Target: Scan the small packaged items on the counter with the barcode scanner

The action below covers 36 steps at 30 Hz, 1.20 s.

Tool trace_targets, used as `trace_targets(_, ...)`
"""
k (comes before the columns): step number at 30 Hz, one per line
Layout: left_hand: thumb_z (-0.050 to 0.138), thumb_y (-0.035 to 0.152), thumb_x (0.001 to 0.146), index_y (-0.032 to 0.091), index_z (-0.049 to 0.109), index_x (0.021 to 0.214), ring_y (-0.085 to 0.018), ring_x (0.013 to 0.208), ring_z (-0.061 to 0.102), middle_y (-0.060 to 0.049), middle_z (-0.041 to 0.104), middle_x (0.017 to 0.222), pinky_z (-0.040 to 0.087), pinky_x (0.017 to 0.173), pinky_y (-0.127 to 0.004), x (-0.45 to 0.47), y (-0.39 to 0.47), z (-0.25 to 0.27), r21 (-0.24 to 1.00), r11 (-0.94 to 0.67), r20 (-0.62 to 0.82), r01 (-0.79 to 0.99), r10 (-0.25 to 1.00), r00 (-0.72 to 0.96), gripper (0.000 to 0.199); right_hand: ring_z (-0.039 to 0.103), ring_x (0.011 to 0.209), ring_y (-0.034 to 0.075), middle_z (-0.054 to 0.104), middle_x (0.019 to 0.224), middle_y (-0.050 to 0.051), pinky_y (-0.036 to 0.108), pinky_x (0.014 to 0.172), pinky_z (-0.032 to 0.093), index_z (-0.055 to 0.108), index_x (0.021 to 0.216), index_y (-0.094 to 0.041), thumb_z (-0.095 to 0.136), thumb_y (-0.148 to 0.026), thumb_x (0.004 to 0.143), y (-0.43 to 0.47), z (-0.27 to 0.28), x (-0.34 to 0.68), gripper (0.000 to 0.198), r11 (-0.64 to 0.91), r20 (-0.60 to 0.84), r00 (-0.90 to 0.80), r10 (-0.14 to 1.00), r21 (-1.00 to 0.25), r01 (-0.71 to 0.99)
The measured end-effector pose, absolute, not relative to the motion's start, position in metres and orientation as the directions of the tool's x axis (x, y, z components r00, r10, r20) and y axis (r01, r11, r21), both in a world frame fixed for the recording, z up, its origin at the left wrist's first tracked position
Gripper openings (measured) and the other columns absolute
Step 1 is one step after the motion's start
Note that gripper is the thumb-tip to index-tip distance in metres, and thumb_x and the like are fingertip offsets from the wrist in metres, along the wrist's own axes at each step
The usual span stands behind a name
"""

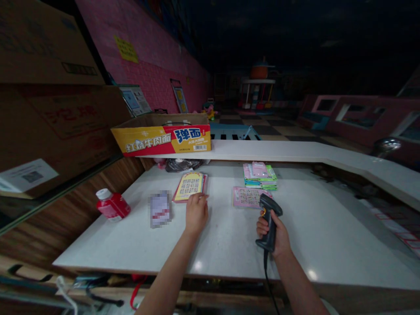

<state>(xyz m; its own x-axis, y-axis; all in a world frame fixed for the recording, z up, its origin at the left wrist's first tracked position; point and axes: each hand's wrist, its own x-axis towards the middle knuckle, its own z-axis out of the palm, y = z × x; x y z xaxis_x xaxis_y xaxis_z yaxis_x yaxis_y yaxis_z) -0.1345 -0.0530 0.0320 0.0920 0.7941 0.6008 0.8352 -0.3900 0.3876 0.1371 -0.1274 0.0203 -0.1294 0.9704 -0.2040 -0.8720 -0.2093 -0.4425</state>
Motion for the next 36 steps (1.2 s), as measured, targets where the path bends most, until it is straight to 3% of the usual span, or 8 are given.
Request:
trace_targets(4,0.054,0.012,0.077,0.019,0.069,0.094,-0.022,0.083,0.063,-0.008,0.068,0.087,0.049,0.081,-0.036,-0.09,-0.034,0.025,0.572,-0.425,0.463,0.701,0.873,0.151,0.023,0.035,0.043,0.006,0.039,0.054,-0.008,0.015,0.039,0.035,0.059,0.079,-0.019,0.078,-0.041,0.071,-0.126,0.021,0.137,0.029,-0.201,-0.193,-0.126,0.973,-0.447,-0.871)
trace_targets(9,0.064,0.01,0.07,0.018,0.066,0.083,-0.019,0.071,0.063,-0.005,0.067,0.073,0.047,0.072,-0.029,-0.035,0.0,0.023,0.797,-0.203,0.252,0.569,0.968,-0.006,0.016,0.034,0.043,0.005,0.04,0.054,-0.008,0.015,0.038,0.035,0.06,0.08,-0.018,0.079,-0.04,0.071,-0.124,0.019,0.135,0.03,-0.196,-0.186,-0.127,0.974,-0.42,-0.886)
trace_targets(15,0.08,0.037,0.066,0.016,0.054,0.116,-0.025,0.099,0.065,-0.015,0.063,0.115,0.046,0.08,-0.03,-0.003,0.013,0.041,0.573,0.022,0.061,0.819,0.996,-0.07,0.06,0.037,0.042,0.003,0.042,0.052,-0.008,0.013,0.039,0.034,0.06,0.08,-0.016,0.081,-0.039,0.07,-0.119,0.012,0.135,0.032,-0.205,-0.17,-0.148,0.974,-0.393,-0.896)
trace_targets(20,0.083,0.026,0.062,0.015,0.05,0.123,-0.025,0.1,0.066,-0.015,0.063,0.115,0.046,0.081,-0.028,-0.011,0.017,0.039,0.638,0.034,0.047,0.77,0.995,-0.083,0.07,0.038,0.042,0.004,0.043,0.052,-0.008,0.014,0.038,0.035,0.06,0.08,-0.017,0.079,-0.041,0.072,-0.118,0.011,0.135,0.031,-0.203,-0.155,-0.153,0.976,-0.392,-0.898)
trace_targets(25,0.081,0.013,0.057,0.014,0.06,0.099,-0.019,0.074,0.067,-0.001,0.066,0.07,0.048,0.066,-0.025,-0.028,0.025,0.035,0.923,0.239,-0.217,0.302,0.97,-0.107,0.047,0.036,0.041,0.004,0.041,0.054,-0.008,0.014,0.038,0.034,0.058,0.081,-0.018,0.077,-0.043,0.074,-0.119,0.013,0.135,0.032,-0.197,-0.126,-0.157,0.98,-0.431,-0.881)
trace_targets(29,0.078,0.016,0.06,0.013,0.059,0.065,-0.012,0.048,0.057,0.0,0.057,0.051,0.046,0.051,-0.023,-0.044,0.018,0.04,0.898,0.437,-0.441,0.058,0.888,0.132,0.02,0.033,0.041,0.004,0.04,0.054,-0.008,0.014,0.037,0.032,0.059,0.084,-0.018,0.075,-0.046,0.074,-0.122,0.014,0.136,0.033,-0.199,-0.093,-0.176,0.98,-0.466,-0.862)
trace_targets(33,0.081,0.012,0.055,0.012,0.063,0.068,-0.01,0.049,0.059,-0.003,0.065,0.058,0.051,0.053,-0.022,-0.065,0.0,0.04,0.88,0.471,-0.439,-0.058,0.855,0.275,0.022,0.03,0.041,0.004,0.039,0.055,-0.008,0.013,0.037,0.03,0.06,0.088,-0.018,0.073,-0.048,0.076,-0.127,0.016,0.137,0.035,-0.184,-0.02,-0.198,0.98,-0.469,-0.864)
trace_targets(36,0.085,0.019,0.054,0.012,0.068,0.082,-0.012,0.058,0.064,-0.006,0.072,0.074,0.055,0.057,-0.023,-0.076,-0.014,0.034,0.908,0.352,-0.281,-0.229,0.915,0.29,0.033,0.025,0.04,0.004,0.037,0.054,-0.009,0.013,0.037,0.029,0.061,0.091,-0.019,0.071,-0.051,0.077,-0.131,0.016,0.137,0.036,-0.172,0.043,-0.219,0.975,-0.48,-0.86)
